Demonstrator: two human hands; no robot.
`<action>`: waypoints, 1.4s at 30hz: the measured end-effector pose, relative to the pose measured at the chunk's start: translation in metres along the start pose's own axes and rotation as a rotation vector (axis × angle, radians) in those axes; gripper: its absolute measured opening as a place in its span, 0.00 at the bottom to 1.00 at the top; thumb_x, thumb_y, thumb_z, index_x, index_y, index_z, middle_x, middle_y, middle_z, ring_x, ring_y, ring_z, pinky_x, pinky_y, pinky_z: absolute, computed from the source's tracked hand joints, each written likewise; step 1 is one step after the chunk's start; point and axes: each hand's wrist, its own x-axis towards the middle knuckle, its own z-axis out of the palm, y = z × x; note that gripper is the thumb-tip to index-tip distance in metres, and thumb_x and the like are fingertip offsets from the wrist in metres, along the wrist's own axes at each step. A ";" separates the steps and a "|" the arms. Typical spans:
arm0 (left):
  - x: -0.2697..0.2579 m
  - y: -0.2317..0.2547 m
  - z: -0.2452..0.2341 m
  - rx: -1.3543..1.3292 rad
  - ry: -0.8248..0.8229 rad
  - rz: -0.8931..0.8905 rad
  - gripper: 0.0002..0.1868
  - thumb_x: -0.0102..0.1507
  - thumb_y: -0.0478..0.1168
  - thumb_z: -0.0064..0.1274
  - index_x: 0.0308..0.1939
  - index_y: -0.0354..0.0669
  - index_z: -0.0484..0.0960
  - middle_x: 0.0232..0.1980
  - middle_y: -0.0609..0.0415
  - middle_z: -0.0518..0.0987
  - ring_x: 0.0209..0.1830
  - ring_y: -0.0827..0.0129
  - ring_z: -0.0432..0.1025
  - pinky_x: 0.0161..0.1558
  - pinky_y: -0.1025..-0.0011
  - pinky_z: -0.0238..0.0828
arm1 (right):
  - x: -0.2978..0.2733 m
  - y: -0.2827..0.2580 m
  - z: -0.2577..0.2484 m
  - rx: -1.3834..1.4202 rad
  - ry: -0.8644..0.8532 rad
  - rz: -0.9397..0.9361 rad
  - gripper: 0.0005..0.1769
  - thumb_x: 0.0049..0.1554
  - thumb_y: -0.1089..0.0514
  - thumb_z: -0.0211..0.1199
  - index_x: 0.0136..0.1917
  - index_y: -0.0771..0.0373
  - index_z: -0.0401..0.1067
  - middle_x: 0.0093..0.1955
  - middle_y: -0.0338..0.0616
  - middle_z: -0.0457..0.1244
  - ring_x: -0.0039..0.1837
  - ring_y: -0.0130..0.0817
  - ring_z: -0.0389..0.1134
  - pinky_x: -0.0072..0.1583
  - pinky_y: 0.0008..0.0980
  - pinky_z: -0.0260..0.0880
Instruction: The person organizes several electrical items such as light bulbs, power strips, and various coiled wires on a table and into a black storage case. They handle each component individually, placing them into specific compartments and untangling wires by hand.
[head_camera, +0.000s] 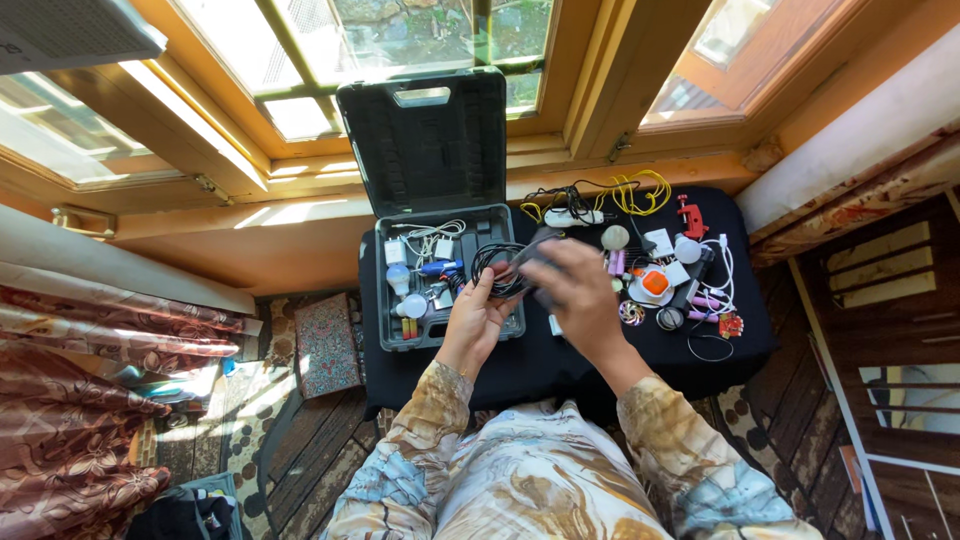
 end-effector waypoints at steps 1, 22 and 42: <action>-0.001 -0.002 0.001 -0.012 -0.006 -0.002 0.15 0.74 0.43 0.46 0.57 0.37 0.80 0.57 0.46 0.80 0.55 0.60 0.76 0.58 0.58 0.75 | -0.001 0.004 0.000 -0.025 -0.021 0.091 0.25 0.48 0.67 0.67 0.60 0.52 0.76 0.65 0.45 0.64 0.69 0.50 0.63 0.70 0.46 0.63; 0.039 -0.059 -0.021 -0.191 0.187 -0.233 0.13 0.69 0.38 0.43 0.45 0.28 0.77 0.55 0.36 0.79 0.61 0.47 0.74 0.67 0.52 0.70 | -0.229 0.186 0.070 -0.141 -0.227 1.055 0.35 0.48 0.50 0.69 0.69 0.55 0.73 0.76 0.57 0.53 0.75 0.55 0.51 0.75 0.49 0.52; 0.013 -0.080 0.046 0.129 0.056 -0.017 0.14 0.74 0.37 0.38 0.55 0.34 0.77 0.62 0.42 0.78 0.62 0.57 0.74 0.66 0.54 0.70 | -0.093 0.143 0.038 0.778 -0.134 0.968 0.15 0.65 0.54 0.63 0.57 0.68 0.80 0.54 0.40 0.63 0.48 0.26 0.65 0.50 0.27 0.67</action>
